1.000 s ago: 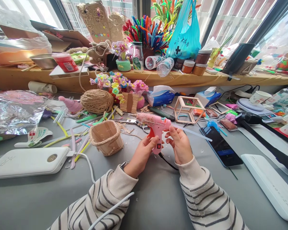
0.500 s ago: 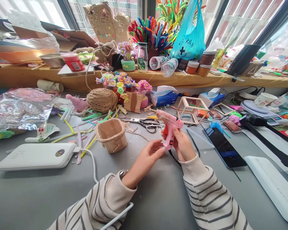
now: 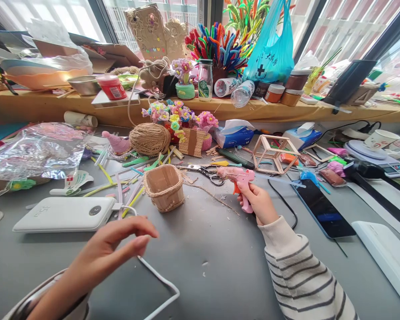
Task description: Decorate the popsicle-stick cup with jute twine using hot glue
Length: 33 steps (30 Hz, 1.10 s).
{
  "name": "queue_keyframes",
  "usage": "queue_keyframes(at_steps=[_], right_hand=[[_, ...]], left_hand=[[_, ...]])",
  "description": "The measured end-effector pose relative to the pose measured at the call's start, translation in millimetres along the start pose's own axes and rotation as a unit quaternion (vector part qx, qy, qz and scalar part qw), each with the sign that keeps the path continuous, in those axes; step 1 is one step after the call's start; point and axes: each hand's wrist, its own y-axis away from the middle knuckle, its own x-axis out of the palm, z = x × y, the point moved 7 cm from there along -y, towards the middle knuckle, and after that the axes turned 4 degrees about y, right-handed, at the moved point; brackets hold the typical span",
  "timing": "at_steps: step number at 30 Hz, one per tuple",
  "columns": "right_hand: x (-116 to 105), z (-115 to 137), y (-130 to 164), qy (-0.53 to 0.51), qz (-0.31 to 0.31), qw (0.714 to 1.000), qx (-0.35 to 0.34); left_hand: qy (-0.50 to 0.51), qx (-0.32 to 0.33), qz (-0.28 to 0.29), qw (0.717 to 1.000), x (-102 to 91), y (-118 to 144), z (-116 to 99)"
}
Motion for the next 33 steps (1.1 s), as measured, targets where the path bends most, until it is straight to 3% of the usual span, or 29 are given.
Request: queue_keyframes(at_steps=[2, 5, 7, 9, 13, 15, 18, 21, 25, 29, 33], right_hand=[[-2.4, 0.1, -0.4, 0.017, 0.001, 1.0, -0.003], [-4.7, 0.1, -1.2, 0.037, -0.002, 0.999, -0.01], [-5.8, -0.7, -1.4, 0.049, -0.01, 0.999, -0.011], [-6.2, -2.1, -0.9, 0.067, -0.02, 0.998, -0.009], [-4.0, -2.9, 2.2, 0.107, -0.024, 0.994, -0.015], [-4.2, -1.9, 3.8, 0.121, -0.027, 0.992, -0.027], [-7.2, 0.5, 5.2, 0.153, -0.038, 0.986, -0.049], [-11.3, 5.1, 6.8, 0.204, -0.063, 0.974, -0.078], [-11.4, 13.5, 10.7, 0.265, -0.096, 0.952, -0.123], [-7.1, 16.5, 13.2, 0.3, -0.1, 0.937, -0.149], [-4.7, 15.9, 13.5, 0.322, -0.093, 0.927, -0.167]], left_hand=[[-0.013, 0.001, -0.075, 0.997, -22.5, 4.6, 2.0], [-0.053, -0.012, -0.236, 0.97, -54.7, 10.5, 11.8], [-0.071, -0.007, -0.27, 0.96, -64.3, 7.7, 19.1], [-0.095, -0.012, -0.249, 0.964, -67.1, -0.8, 29.4], [-0.232, -0.006, -0.271, 0.934, -75.3, -12.3, 45.4], [-0.322, 0.02, -0.246, 0.914, -70.2, -18.4, 49.9], [-0.353, 0.056, -0.206, 0.911, -60.9, -24.6, 54.3], [-0.298, 0.067, -0.161, 0.939, -53.4, -30.1, 53.0], [-0.145, 0.029, -0.098, 0.984, -42.7, -42.2, 48.2], [-0.039, 0.017, -0.089, 0.995, -36.0, -57.1, 41.5], [0.005, 0.02, -0.082, 0.996, -36.4, -63.4, 44.8]])
